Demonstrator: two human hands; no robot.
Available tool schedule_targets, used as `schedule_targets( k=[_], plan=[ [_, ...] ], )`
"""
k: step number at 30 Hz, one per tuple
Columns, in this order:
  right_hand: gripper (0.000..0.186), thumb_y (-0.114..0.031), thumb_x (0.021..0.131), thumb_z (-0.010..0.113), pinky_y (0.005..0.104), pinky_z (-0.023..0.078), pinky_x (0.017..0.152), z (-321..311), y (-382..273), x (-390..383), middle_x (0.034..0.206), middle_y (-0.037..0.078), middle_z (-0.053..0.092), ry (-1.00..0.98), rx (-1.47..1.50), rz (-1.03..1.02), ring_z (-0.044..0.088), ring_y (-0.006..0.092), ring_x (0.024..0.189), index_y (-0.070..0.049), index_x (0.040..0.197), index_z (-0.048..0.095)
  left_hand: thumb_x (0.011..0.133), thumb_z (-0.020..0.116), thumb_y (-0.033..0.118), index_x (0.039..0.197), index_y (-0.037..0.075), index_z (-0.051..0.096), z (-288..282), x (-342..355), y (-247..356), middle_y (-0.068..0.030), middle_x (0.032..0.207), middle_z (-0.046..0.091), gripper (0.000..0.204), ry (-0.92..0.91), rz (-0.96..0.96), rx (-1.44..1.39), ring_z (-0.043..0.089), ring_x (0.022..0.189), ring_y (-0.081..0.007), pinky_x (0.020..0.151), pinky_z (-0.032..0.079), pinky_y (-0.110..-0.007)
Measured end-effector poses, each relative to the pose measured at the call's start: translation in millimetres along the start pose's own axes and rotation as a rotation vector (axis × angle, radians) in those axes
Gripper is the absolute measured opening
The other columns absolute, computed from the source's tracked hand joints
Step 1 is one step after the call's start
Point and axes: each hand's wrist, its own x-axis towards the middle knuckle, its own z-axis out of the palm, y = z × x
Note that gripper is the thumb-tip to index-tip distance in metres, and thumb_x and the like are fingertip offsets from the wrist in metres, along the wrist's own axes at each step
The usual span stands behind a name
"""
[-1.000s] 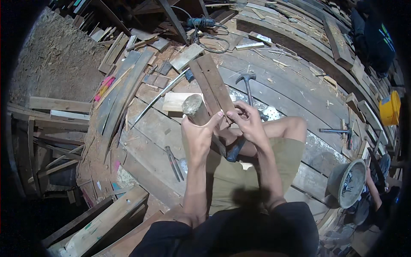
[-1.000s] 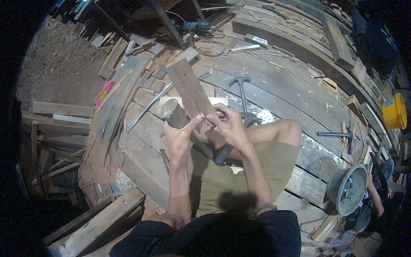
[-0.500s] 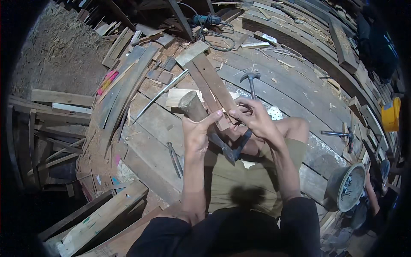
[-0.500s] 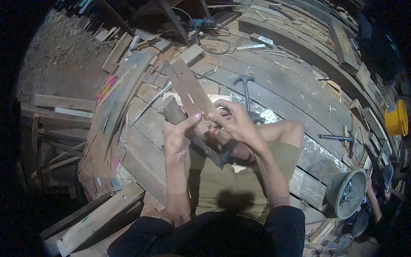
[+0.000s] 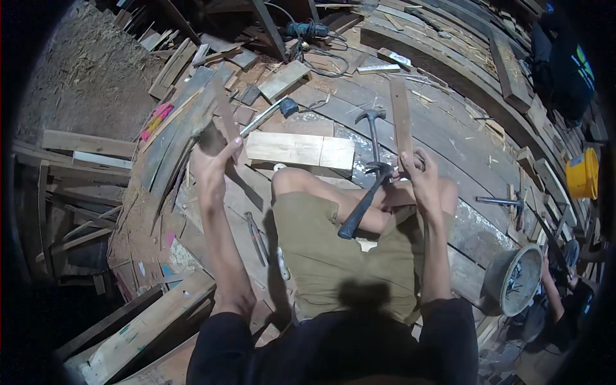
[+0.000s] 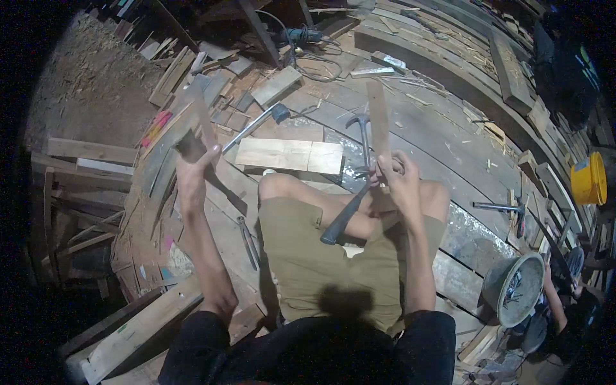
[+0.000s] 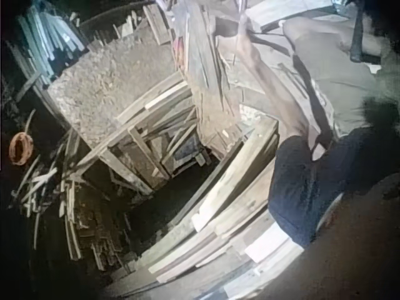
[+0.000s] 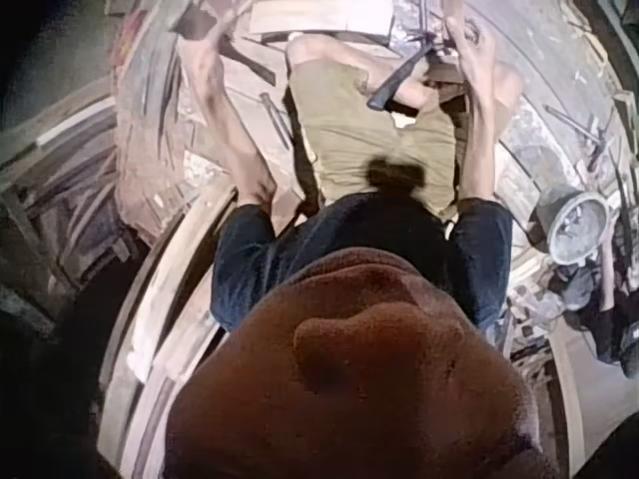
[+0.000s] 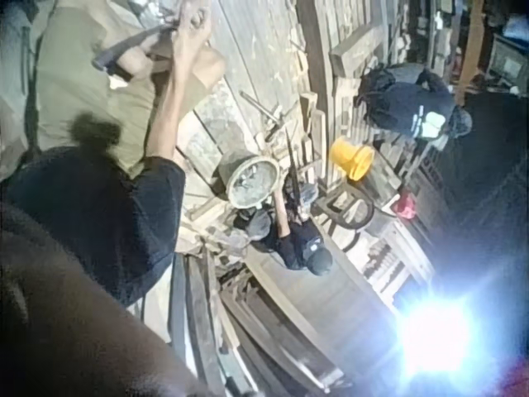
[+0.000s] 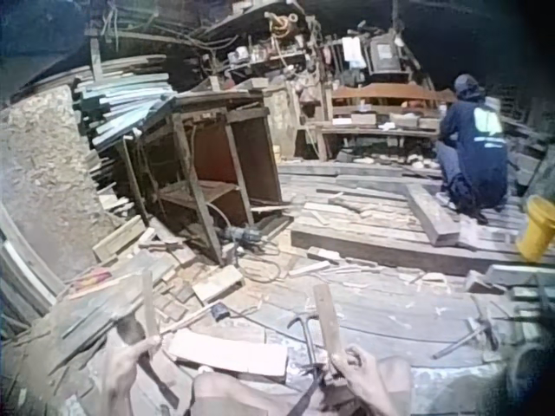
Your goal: Measure and prepare pieces of wood for assembly using hand tools.
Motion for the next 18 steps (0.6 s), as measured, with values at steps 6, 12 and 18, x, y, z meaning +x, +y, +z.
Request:
schedule_targets(
  k=[6,12,18],
  plan=[
    [0.02,-0.018,0.094,0.058,0.0251,0.052,0.052,8.0,37.9,-23.0,0.078,0.009,0.063,0.089,0.106,0.117,0.06,0.013,0.06,0.0,0.1,0.055,0.062,0.077,0.004,0.099,-0.002,0.065,16.1,83.7,-62.1,-0.0106,0.091,0.069,0.039,-0.392,0.125,0.423,0.065,0.083,-0.0168,0.077,0.05,-0.031],
    [0.021,-0.021,0.097,0.055,0.0263,0.053,0.052,20.0,56.0,-34.2,0.077,0.008,0.062,0.013,0.132,0.183,0.06,0.0138,0.059,0.0,0.1,0.054,0.057,0.081,0.007,0.109,-0.002,0.061,8.8,124.6,-173.8,-0.0147,0.098,0.067,0.057,-0.493,0.116,0.611,0.064,0.088,-0.0233,0.082,0.05,-0.035],
    [0.02,-0.021,0.096,0.056,0.0249,0.051,0.052,6.9,62.9,-35.0,0.077,0.007,0.062,0.067,0.061,0.215,0.06,0.012,0.062,-0.002,0.101,0.056,0.058,0.08,0.005,0.112,-0.003,0.059,-1.1,92.8,-185.9,-0.0169,0.098,0.067,0.059,-0.441,0.023,0.5,0.064,0.091,-0.0256,0.084,0.049,-0.036]
  ],
)
